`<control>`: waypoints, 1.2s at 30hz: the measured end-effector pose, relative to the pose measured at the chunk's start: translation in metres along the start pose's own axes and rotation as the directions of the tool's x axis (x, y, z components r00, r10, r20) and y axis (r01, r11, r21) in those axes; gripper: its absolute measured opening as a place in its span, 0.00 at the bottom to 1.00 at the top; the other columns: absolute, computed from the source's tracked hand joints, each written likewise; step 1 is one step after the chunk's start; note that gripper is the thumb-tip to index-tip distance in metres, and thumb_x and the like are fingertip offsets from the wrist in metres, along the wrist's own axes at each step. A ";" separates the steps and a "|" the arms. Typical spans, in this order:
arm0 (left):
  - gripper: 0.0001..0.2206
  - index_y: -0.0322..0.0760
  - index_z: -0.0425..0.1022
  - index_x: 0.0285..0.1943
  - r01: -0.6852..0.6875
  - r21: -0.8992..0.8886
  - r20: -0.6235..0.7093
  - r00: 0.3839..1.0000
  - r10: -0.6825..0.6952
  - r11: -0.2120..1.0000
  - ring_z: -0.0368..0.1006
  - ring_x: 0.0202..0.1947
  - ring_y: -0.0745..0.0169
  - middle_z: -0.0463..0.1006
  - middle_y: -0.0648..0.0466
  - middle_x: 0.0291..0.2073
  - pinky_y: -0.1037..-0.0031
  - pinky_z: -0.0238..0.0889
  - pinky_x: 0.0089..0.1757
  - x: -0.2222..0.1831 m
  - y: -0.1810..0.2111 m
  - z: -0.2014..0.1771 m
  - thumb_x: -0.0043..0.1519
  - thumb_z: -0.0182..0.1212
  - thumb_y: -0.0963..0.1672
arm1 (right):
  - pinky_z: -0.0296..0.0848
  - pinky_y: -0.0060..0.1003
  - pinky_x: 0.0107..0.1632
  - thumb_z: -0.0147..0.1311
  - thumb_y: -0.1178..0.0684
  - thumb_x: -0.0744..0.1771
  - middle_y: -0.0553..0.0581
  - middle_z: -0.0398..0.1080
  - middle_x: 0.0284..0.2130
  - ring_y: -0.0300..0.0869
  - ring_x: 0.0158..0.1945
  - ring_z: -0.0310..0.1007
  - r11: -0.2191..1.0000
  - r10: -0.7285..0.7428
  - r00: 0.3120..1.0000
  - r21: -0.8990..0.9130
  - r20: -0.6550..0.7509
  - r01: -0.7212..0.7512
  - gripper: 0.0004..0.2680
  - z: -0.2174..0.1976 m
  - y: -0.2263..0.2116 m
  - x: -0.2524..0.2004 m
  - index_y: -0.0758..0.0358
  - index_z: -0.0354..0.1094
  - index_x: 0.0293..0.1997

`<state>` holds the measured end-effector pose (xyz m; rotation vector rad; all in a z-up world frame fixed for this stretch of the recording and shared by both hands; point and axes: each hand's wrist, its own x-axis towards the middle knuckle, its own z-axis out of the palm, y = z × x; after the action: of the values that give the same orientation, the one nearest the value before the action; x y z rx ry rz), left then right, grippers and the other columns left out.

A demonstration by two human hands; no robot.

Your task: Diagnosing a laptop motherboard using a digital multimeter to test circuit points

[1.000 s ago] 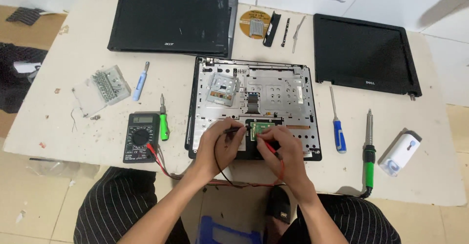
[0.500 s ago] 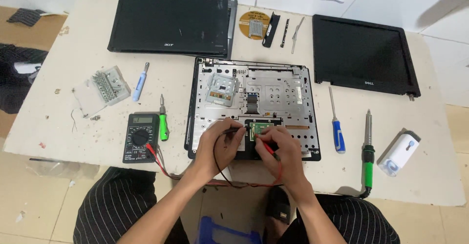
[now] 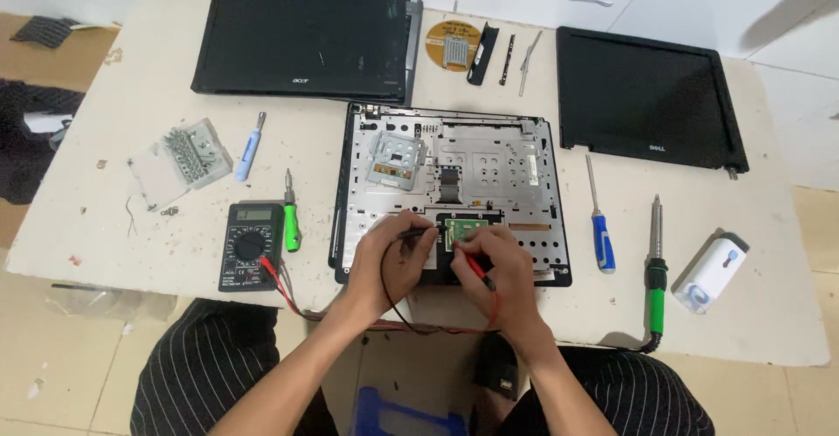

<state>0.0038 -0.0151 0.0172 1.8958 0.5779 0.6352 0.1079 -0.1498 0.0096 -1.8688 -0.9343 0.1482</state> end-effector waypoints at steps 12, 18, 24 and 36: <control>0.04 0.39 0.79 0.36 -0.021 -0.023 -0.021 1.000 0.020 1.000 0.76 0.29 0.42 0.78 0.45 0.21 0.61 0.70 0.34 -0.002 0.001 0.001 0.62 0.61 0.43 | 0.74 0.54 0.35 0.60 0.61 0.61 0.67 0.72 0.31 0.68 0.35 0.74 1.000 -0.001 1.000 -0.016 -0.004 0.001 0.02 0.002 0.004 0.001 0.64 0.70 0.27; 0.04 0.39 0.78 0.37 -0.028 -0.011 -0.008 1.000 0.027 1.000 0.76 0.30 0.40 0.78 0.45 0.20 0.60 0.70 0.34 0.000 0.003 -0.001 0.61 0.61 0.43 | 0.76 0.55 0.34 0.58 0.61 0.62 0.66 0.71 0.30 0.69 0.32 0.73 1.000 -0.015 1.000 0.028 0.019 0.014 0.02 0.001 0.007 0.001 0.64 0.69 0.27; 0.04 0.38 0.78 0.37 -0.052 -0.034 -0.031 0.998 0.051 0.998 0.75 0.29 0.39 0.78 0.44 0.20 0.60 0.70 0.32 -0.001 0.001 0.000 0.62 0.61 0.43 | 0.76 0.51 0.34 0.59 0.60 0.62 0.64 0.70 0.30 0.65 0.32 0.75 0.999 -0.041 0.999 -0.014 0.023 0.041 0.03 0.001 0.009 -0.001 0.63 0.70 0.27; 0.04 0.40 0.78 0.38 -0.013 -0.016 -0.014 1.000 0.012 1.000 0.76 0.32 0.37 0.78 0.43 0.22 0.57 0.70 0.35 0.000 -0.001 0.001 0.60 0.63 0.44 | 0.75 0.52 0.37 0.59 0.61 0.62 0.65 0.71 0.29 0.64 0.35 0.76 0.998 -0.061 0.998 -0.015 -0.004 0.061 0.03 0.002 0.013 -0.003 0.63 0.69 0.27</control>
<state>0.0044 -0.0161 0.0160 1.8830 0.5690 0.6601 0.1119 -0.1526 -0.0032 -1.8512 -0.9908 0.1001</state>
